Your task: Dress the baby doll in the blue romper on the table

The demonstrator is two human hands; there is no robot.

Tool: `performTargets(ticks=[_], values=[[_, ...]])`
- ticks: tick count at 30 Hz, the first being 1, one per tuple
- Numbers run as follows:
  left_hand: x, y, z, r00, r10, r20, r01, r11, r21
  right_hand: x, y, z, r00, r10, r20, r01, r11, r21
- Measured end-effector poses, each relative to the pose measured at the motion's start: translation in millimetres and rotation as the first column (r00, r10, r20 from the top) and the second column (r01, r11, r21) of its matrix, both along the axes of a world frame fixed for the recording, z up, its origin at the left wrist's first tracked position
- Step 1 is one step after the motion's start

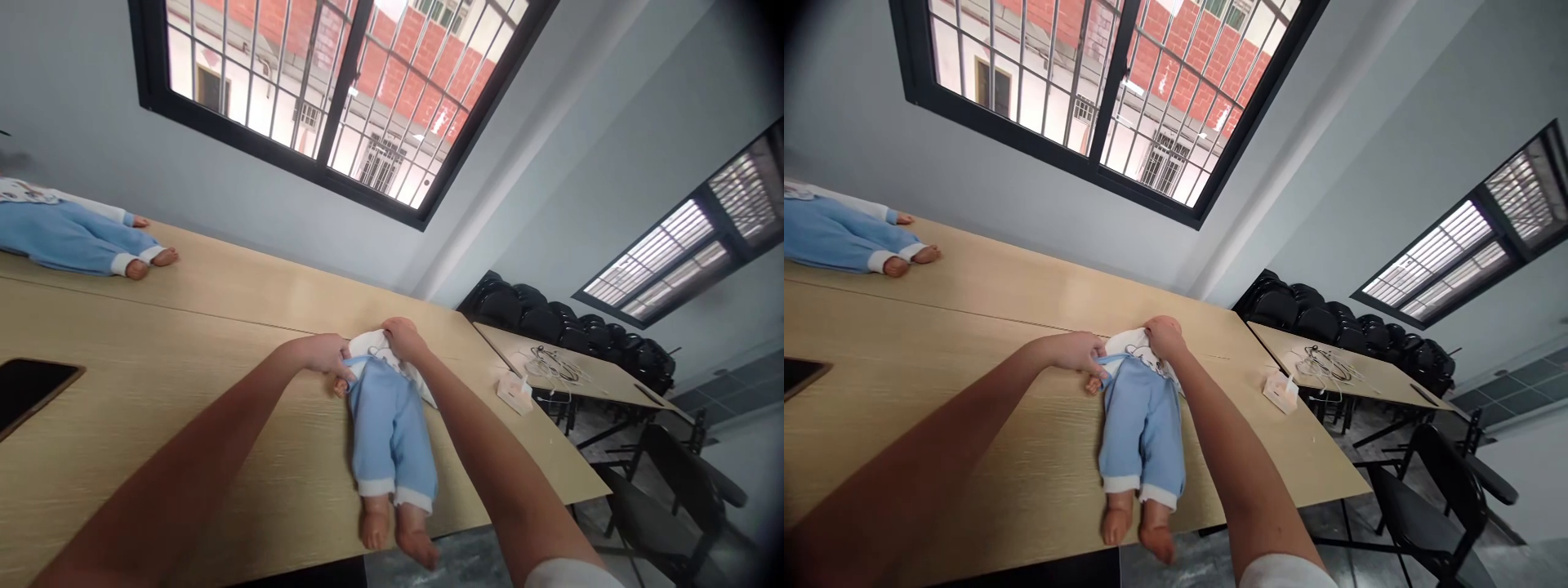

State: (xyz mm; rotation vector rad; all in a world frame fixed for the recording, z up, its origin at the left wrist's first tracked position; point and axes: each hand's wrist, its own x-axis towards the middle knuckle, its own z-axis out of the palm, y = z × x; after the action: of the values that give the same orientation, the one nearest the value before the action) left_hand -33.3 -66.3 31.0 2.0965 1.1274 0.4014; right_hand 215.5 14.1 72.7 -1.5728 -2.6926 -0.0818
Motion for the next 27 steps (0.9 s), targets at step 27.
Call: performTargets(ticks=[27], values=[[12, -29, 28.5, 0.969, 0.038, -0.242, -0.038, 0.999, 0.002, 82, -46, -48.1, 0.733, -0.298, -0.611, 0.156, 0.948, -0.276]])
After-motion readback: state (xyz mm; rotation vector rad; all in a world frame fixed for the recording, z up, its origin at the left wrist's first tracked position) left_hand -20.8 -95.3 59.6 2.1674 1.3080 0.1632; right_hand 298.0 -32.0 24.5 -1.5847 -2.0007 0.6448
